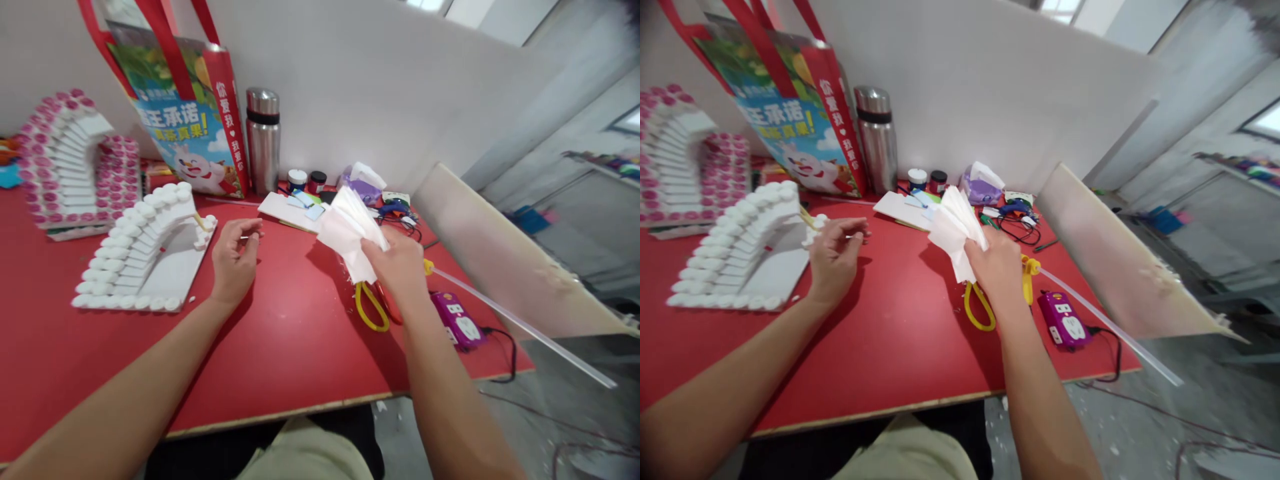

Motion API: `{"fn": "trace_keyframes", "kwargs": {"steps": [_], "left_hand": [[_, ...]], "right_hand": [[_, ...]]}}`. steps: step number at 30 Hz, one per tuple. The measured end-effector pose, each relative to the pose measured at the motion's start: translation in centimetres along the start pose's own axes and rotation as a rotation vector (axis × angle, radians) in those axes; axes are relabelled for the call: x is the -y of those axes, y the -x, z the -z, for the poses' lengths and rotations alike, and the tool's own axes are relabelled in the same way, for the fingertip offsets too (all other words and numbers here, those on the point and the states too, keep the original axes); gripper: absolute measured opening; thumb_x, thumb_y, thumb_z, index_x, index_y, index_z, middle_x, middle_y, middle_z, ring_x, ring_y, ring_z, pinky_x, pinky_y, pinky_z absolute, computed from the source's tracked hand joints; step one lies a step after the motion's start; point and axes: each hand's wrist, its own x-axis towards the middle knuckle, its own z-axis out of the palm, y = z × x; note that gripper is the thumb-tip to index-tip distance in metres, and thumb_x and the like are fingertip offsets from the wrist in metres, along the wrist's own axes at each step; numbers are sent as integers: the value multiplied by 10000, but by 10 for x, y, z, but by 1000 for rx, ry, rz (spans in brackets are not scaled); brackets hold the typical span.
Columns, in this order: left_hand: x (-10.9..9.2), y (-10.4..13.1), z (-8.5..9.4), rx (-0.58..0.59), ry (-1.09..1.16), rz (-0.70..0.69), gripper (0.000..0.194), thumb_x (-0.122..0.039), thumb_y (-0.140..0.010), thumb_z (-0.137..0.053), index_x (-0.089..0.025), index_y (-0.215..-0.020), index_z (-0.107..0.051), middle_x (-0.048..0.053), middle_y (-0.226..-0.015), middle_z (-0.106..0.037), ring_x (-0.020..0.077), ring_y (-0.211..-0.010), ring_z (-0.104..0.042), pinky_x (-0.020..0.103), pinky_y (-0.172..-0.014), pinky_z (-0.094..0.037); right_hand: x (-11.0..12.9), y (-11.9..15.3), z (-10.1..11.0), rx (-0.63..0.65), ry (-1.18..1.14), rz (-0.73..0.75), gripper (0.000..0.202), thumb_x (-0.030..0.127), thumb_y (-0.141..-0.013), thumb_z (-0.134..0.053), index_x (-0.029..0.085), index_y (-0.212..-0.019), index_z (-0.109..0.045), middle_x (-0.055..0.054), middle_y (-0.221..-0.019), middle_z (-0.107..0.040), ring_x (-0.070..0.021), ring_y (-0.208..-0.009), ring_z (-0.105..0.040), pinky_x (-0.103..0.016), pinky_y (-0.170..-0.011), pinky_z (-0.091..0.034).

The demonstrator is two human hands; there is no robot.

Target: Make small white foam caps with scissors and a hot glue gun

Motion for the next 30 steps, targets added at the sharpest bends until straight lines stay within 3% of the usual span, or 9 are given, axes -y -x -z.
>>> {"fn": "trace_keyframes", "kwargs": {"steps": [5, 8, 11, 13, 19, 26, 30], "left_hand": [[2, 1, -2, -1, 9, 15, 201, -241, -931, -566, -204, -1095, -677, 72, -1113, -659, 164, -905, -672, 311, -792, -581], [2, 1, -2, -16, -22, 17, 195, -237, -923, -573, -199, -1082, -678, 73, -1104, -670, 174, -946, -671, 327, -840, -571], [4, 0, -1, -42, -57, 30, 209, -213, -907, -579, -182, -1086, -681, 83, -1113, -672, 186, -999, -660, 343, -882, -561], [6, 0, 0, -36, -63, 40, 236, -195, -899, -578, -171, -1110, -681, 96, -1147, -664, 193, -1013, -654, 351, -882, -562], [3, 4, -3, 15, -116, -32, 231, -174, -903, -561, -178, -1100, -680, 88, -1136, -671, 192, -1026, -653, 348, -907, -551], [5, 4, -4, 36, -130, -78, 229, -181, -914, -540, -185, -1099, -675, 85, -1131, -676, 191, -1016, -659, 345, -899, -552], [3, 4, -3, 39, -112, -35, 222, -214, -912, -557, -180, -1094, -679, 89, -1124, -671, 197, -1015, -658, 354, -904, -557]], "right_hand": [[23, -6, -21, -162, 114, 237, 286, 221, -950, -503, 178, -1153, -700, -150, -1178, -629, -295, -1114, -569, -441, -974, -445], [29, 0, -45, -32, 180, 375, 359, 196, -968, -478, 174, -1268, -673, -161, -1279, -606, -308, -1194, -518, -456, -1009, -411], [25, 15, -64, 269, 237, 430, 354, 155, -894, -535, 197, -1199, -710, -145, -1288, -625, -333, -1215, -505, -470, -953, -415], [21, 24, -67, 362, 207, 424, 358, 197, -841, -604, 200, -1183, -711, -131, -1286, -636, -333, -1216, -511, -476, -957, -410], [33, 12, -65, 289, 162, 303, 269, 245, -946, -527, 147, -1112, -716, -130, -1138, -695, -280, -1096, -589, -403, -959, -426], [40, -6, -98, 312, 377, 371, 263, 145, -965, -471, 104, -1013, -726, -167, -1021, -707, -292, -973, -631, -396, -810, -409], [35, -11, -93, 204, 224, 299, 258, 182, -966, -479, 127, -939, -729, -149, -983, -717, -262, -956, -634, -378, -841, -414]]}}
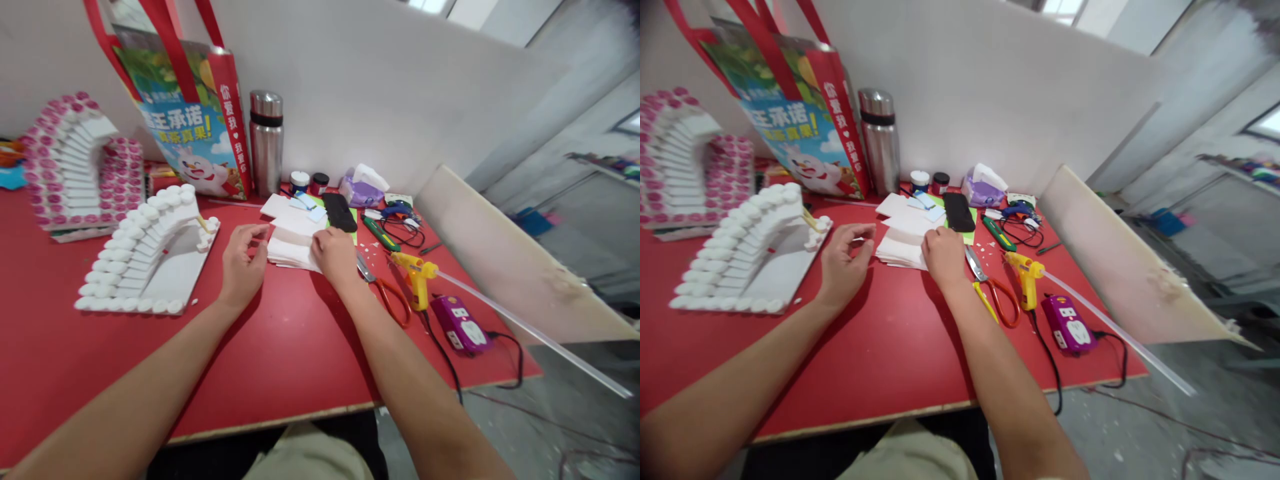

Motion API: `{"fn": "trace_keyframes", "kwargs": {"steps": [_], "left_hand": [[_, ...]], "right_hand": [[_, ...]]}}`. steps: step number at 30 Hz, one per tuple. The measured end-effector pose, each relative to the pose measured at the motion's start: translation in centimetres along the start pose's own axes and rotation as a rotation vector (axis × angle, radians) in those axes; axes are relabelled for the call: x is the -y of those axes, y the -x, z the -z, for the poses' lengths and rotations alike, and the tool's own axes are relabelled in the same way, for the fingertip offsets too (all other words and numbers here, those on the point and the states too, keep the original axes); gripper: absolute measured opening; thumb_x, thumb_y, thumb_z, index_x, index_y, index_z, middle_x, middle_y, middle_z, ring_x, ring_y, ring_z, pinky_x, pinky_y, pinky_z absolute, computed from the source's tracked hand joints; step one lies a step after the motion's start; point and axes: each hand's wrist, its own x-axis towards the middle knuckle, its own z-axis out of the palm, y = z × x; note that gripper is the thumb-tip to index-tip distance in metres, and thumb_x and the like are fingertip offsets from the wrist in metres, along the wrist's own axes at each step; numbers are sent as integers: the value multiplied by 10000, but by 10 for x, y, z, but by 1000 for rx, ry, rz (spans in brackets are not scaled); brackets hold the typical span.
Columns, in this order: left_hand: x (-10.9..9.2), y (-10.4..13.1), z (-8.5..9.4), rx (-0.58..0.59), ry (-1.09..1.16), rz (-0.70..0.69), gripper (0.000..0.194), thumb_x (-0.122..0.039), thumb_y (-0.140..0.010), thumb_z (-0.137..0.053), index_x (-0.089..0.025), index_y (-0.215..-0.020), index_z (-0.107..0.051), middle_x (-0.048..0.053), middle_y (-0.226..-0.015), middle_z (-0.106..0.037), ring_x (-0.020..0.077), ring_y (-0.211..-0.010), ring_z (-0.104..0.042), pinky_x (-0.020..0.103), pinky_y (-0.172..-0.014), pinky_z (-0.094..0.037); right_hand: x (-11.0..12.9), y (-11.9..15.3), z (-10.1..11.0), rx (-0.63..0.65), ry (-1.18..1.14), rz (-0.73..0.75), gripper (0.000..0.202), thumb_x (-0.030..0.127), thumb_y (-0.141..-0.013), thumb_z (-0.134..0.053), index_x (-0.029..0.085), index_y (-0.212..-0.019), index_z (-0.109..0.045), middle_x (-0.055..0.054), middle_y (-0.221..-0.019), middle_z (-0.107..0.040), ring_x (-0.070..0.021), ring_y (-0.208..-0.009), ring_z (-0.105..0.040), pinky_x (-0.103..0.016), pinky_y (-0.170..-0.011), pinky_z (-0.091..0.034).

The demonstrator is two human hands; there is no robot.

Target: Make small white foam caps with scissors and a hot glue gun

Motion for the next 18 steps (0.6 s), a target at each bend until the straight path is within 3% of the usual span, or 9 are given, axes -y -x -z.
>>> {"fn": "trace_keyframes", "kwargs": {"steps": [2, 4, 6, 9, 13, 18], "left_hand": [[-3, 0, -1, 17, 115, 120, 227, -292, -923, -582, -180, -1100, -670, 88, -1077, -677, 194, -940, -675, 346, -834, -579], [-7, -1, -3, 90, 357, 319, 307, -404, -934, -597, -182, -1142, -642, 88, -1040, -686, 187, -832, -692, 336, -730, -594], [-11, -1, -7, 185, 635, 500, 390, -477, -926, -608, -183, -1181, -613, 106, -1089, -691, 189, -810, -710, 345, -703, -604], [-13, -2, -13, 223, 878, 651, 408, -518, -909, -620, -158, -1102, -629, 135, -1108, -710, 203, -864, -719, 351, -746, -609], [-8, 1, -13, 226, 878, 641, 369, -361, -807, -780, -149, -1089, -672, 105, -1022, -757, 190, -800, -715, 309, -703, -588], [-5, 4, -10, 249, 782, 624, 477, -298, -758, -835, -129, -1180, -692, 94, -934, -782, 185, -727, -718, 301, -688, -580]], "right_hand": [[-1, 0, 13, -113, -243, -83, 205, 202, -923, -522, 160, -863, -713, -108, -941, -717, -232, -916, -629, -353, -836, -431], [0, 2, 26, -128, -616, -193, 136, 232, -848, -584, 189, -756, -673, -37, -793, -683, -187, -772, -605, -316, -745, -442], [2, 8, 35, 0, -1067, -336, 106, 289, -780, -649, 202, -719, -659, 18, -658, -616, -151, -615, -541, -286, -618, -419], [2, 17, 31, 165, -1582, -554, 160, 318, -660, -764, 202, -733, -681, 39, -639, -622, -131, -569, -539, -262, -555, -422], [-3, 23, 17, 276, -1698, -627, 217, 279, -580, -854, 176, -700, -705, 25, -641, -656, -116, -572, -568, -231, -528, -431], [0, 21, 15, 354, -1684, -564, 321, 491, -759, -790, 202, -896, -759, -24, -796, -743, -154, -644, -643, -284, -610, -527]]}}
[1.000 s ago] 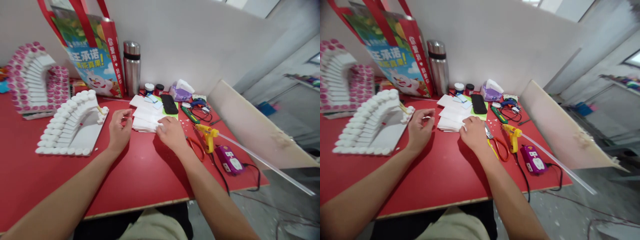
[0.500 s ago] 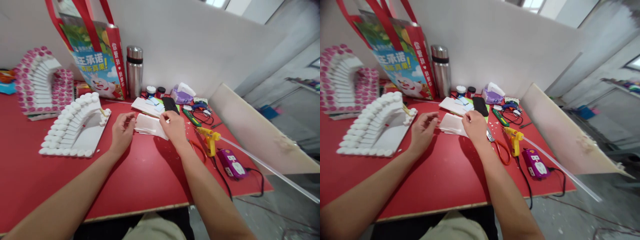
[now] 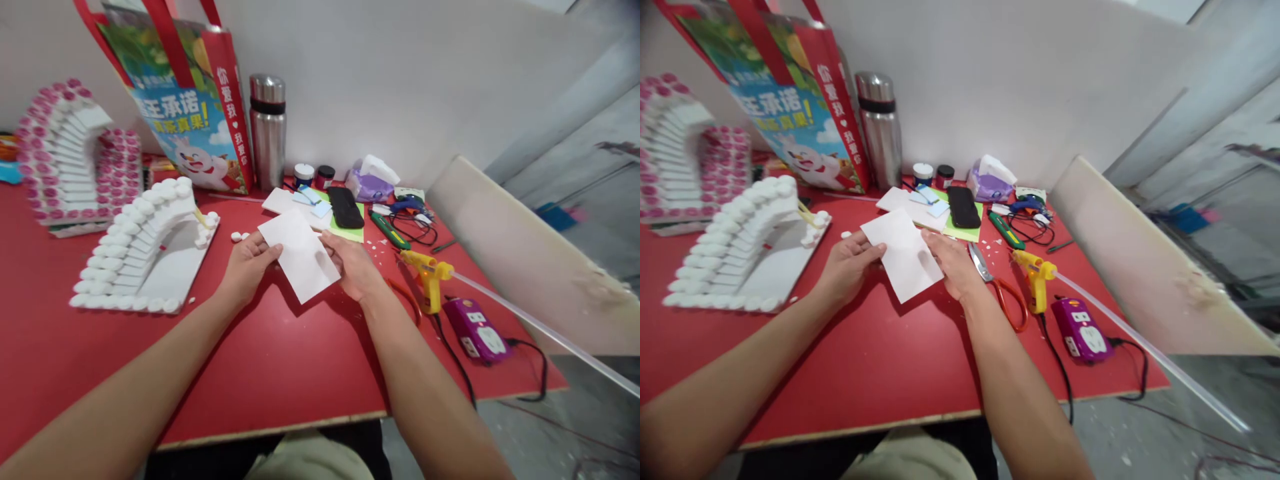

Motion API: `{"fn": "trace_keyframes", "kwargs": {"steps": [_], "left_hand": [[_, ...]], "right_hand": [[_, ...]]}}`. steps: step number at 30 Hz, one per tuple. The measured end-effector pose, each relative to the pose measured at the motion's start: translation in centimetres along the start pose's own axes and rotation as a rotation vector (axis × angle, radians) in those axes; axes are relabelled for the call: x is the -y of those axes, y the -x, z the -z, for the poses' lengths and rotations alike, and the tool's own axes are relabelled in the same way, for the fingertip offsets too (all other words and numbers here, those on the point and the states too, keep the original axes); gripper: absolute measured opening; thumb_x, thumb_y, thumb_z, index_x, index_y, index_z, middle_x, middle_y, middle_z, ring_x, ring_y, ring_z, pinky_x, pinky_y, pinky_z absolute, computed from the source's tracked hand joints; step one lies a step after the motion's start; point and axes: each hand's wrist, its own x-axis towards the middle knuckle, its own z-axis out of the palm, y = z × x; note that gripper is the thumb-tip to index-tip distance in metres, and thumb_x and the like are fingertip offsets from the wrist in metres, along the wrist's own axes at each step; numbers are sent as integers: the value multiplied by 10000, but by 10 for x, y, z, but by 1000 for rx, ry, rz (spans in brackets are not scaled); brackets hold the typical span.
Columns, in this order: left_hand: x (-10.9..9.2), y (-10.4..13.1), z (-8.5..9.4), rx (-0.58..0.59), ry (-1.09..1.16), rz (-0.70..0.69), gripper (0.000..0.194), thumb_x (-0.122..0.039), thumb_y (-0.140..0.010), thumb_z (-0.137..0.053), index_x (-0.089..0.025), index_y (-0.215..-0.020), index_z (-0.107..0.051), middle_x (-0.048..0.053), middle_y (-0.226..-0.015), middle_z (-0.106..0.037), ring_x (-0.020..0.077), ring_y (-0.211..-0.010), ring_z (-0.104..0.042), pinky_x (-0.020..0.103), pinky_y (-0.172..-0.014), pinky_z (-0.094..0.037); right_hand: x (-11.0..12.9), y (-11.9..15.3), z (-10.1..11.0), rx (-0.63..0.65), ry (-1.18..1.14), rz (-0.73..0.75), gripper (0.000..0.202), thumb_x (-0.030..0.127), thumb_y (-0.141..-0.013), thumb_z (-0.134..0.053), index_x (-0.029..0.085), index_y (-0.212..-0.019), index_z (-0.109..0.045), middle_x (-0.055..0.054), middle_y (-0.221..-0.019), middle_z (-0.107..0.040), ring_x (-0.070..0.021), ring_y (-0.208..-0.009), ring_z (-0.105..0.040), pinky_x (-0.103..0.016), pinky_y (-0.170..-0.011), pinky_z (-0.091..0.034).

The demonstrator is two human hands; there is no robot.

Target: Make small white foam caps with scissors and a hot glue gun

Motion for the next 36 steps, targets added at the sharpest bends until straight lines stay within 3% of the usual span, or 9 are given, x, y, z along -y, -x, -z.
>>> {"fn": "trace_keyframes", "kwargs": {"steps": [5, 11, 14, 19, 23, 31, 36], "left_hand": [[2, 2, -2, 92, -23, 64, 461, -350, -782, -823, -130, -1171, -709, 115, -962, -788, 227, -737, -735, 336, -667, -585], [7, -5, 6, 16, -15, -19, 318, -349, -779, -831, -122, -990, -759, 83, -842, -778, 183, -695, -709, 301, -706, -568], [5, -8, 9, 1, 13, -10, 290, -317, -742, -846, -131, -945, -755, 57, -790, -761, 164, -660, -687, 285, -678, -564], [0, -9, 8, -32, 34, 26, 262, -331, -725, -830, -146, -884, -735, 20, -707, -721, 145, -566, -645, 266, -560, -551], [-2, -9, 8, -32, 41, -29, 238, -301, -724, -817, -150, -894, -750, 6, -693, -705, 129, -559, -638, 240, -532, -549], [-7, -7, 5, -25, 52, -29, 132, -213, -733, -696, -144, -836, -740, -8, -626, -650, 117, -497, -593, 237, -479, -544], [-10, -9, 8, -15, 71, 48, 284, -205, -718, -638, -120, -969, -741, 4, -624, -654, 129, -522, -607, 232, -490, -540]], "right_hand": [[-3, 1, -3, -52, 157, 102, 328, 397, -673, -860, 200, -905, -738, -8, -789, -747, -146, -652, -648, -272, -619, -518], [-5, 2, 5, 33, 360, 103, 241, 366, -710, -814, 177, -820, -714, -4, -725, -720, -135, -627, -626, -249, -573, -477], [-8, -1, 6, 13, 333, 101, 263, 361, -701, -817, 183, -865, -715, 1, -733, -722, -142, -638, -639, -260, -590, -488], [-7, -6, 6, -10, 124, 45, 475, 303, -616, -871, 207, -1064, -746, -3, -800, -753, -155, -687, -668, -289, -655, -518], [-3, -6, 5, -31, 27, 39, 379, 263, -582, -867, 204, -949, -790, -15, -799, -760, -149, -669, -648, -285, -635, -502], [-5, -5, 2, 3, 61, 106, 177, 281, -660, -759, 197, -813, -793, 2, -615, -660, -114, -521, -512, -241, -493, -341], [-5, -2, 1, 25, 163, 165, 192, 293, -693, -707, 196, -830, -798, 9, -609, -625, -105, -523, -466, -243, -509, -313]]}}
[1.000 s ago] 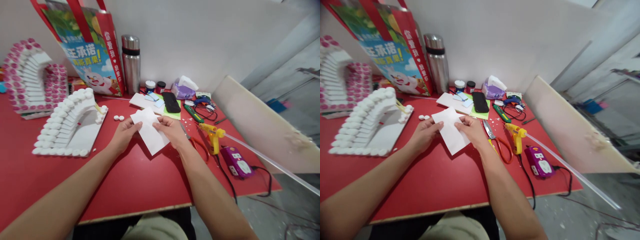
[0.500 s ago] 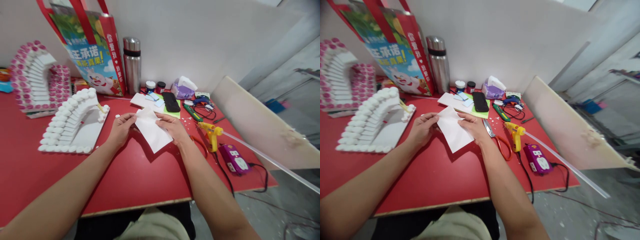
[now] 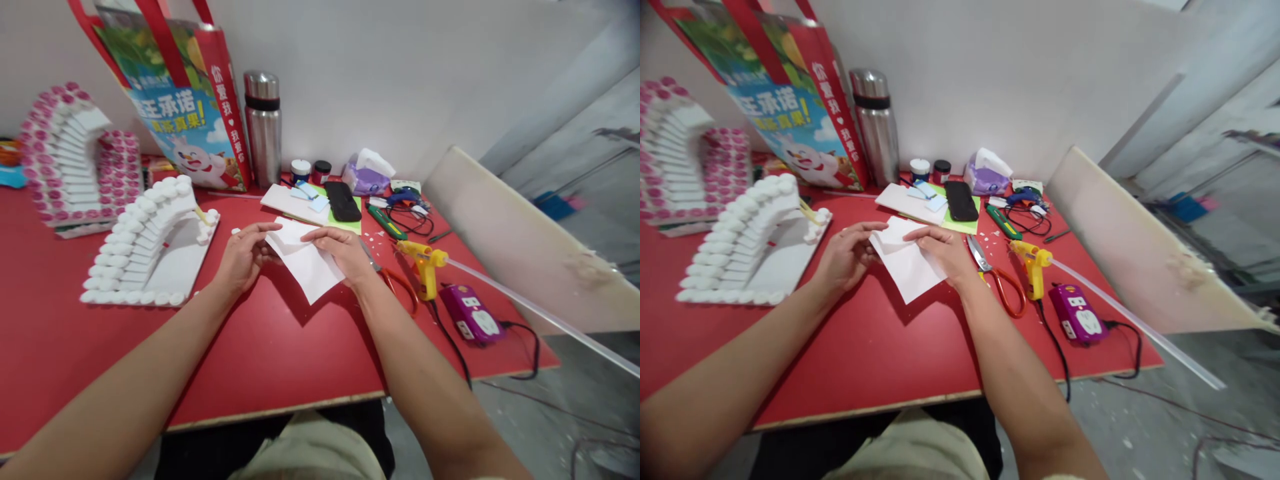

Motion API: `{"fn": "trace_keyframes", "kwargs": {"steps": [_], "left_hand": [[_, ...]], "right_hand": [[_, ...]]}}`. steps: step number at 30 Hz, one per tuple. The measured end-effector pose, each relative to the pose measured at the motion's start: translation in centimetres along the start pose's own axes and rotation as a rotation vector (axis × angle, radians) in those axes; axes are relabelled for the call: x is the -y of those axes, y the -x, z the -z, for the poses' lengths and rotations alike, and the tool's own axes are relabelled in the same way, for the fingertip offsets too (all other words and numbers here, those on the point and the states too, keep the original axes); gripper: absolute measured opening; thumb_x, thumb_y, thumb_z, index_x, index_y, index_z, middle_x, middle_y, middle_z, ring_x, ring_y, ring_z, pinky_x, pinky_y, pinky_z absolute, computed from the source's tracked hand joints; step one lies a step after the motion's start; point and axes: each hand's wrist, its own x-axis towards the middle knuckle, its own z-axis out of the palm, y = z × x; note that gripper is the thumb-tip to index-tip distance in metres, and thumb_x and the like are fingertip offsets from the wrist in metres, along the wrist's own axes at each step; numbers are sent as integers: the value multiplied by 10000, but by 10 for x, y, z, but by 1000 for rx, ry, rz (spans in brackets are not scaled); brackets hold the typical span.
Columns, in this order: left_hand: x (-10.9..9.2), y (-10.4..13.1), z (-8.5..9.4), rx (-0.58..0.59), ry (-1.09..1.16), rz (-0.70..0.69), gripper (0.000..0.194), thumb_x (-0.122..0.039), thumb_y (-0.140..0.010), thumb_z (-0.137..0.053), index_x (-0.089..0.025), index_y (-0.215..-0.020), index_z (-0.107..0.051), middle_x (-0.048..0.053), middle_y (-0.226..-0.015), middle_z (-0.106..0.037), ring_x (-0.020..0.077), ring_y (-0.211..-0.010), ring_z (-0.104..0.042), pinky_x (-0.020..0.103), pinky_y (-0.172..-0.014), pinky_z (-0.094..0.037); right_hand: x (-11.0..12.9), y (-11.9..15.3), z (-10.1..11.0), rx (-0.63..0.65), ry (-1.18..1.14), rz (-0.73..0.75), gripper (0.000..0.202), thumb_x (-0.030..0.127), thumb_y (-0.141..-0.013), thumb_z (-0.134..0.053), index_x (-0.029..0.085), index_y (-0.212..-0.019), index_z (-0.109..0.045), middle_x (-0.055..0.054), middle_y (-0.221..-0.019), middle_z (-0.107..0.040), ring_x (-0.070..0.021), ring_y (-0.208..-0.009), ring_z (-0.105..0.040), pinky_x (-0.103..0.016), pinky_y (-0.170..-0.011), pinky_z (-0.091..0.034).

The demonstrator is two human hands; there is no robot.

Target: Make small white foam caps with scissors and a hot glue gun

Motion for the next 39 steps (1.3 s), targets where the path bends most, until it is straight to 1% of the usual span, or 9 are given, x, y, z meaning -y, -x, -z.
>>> {"fn": "trace_keyframes", "kwargs": {"steps": [5, 8, 12, 16, 21, 25, 28, 32, 39], "left_hand": [[-4, 1, -3, 31, 1, 136, 424, -457, -807, -632, -104, -1026, -719, 58, -704, -696, 177, -577, -648, 289, -525, -560], [-3, 1, -4, 7, -54, 160, 496, -564, -770, -717, -109, -967, -720, 48, -664, -669, 172, -563, -629, 287, -522, -546], [0, -1, -1, 6, -93, 118, 433, -443, -660, -869, -115, -918, -752, 24, -639, -660, 134, -536, -590, 255, -520, -519], [5, -2, 5, 53, -118, 59, 393, -415, -685, -874, -136, -941, -767, 25, -671, -688, 145, -580, -620, 268, -569, -527], [6, 1, 7, 37, -347, -90, 383, -440, -774, -810, -150, -1023, -782, 26, -694, -699, 134, -574, -592, 244, -554, -461], [4, 5, 3, 31, -525, -192, 322, -410, -829, -755, -158, -1024, -797, -19, -544, -592, 101, -482, -484, 213, -477, -351], [4, 5, 2, 50, -497, -151, 349, -415, -813, -767, -147, -1036, -784, 0, -585, -647, 112, -489, -549, 210, -476, -396], [5, 3, 2, 105, -366, -27, 397, -429, -724, -842, -132, -974, -760, 43, -658, -722, 168, -503, -653, 260, -496, -521], [3, 2, 4, 54, -301, -85, 257, -347, -720, -847, -143, -849, -759, 50, -636, -730, 150, -455, -644, 242, -461, -535]], "right_hand": [[2, 1, 0, 4, 91, 50, 203, 270, -710, -657, 187, -828, -800, 23, -594, -603, -88, -504, -412, -242, -505, -266], [2, 1, 0, 11, 132, 71, 196, 252, -704, -640, 189, -801, -798, 22, -584, -590, -96, -529, -417, -244, -517, -266], [3, 3, 0, 21, 166, 52, 197, 249, -704, -632, 202, -795, -801, 29, -554, -549, -106, -529, -394, -254, -525, -268], [7, 2, 3, 43, 185, 92, 189, 266, -704, -659, 201, -811, -801, 15, -643, -616, -114, -587, -438, -257, -563, -317], [9, 0, 6, 35, 156, 28, 399, 418, -771, -743, 217, -1115, -761, 3, -790, -694, -127, -673, -550, -251, -613, -398], [1, -3, 4, 98, 292, 6, 344, 394, -671, -853, 163, -913, -776, -31, -794, -722, -147, -717, -605, -267, -655, -449], [-4, -3, 4, 100, 304, 11, 258, 392, -700, -823, 161, -802, -771, -37, -777, -732, -144, -677, -613, -275, -640, -468], [-2, -1, 5, 108, 211, -30, 260, 397, -691, -832, 167, -803, -780, -20, -730, -728, -129, -620, -605, -257, -592, -469], [-1, -2, 8, 14, 168, -1, 309, 416, -683, -835, 173, -872, -804, -10, -738, -730, -123, -633, -599, -241, -578, -460]]}}
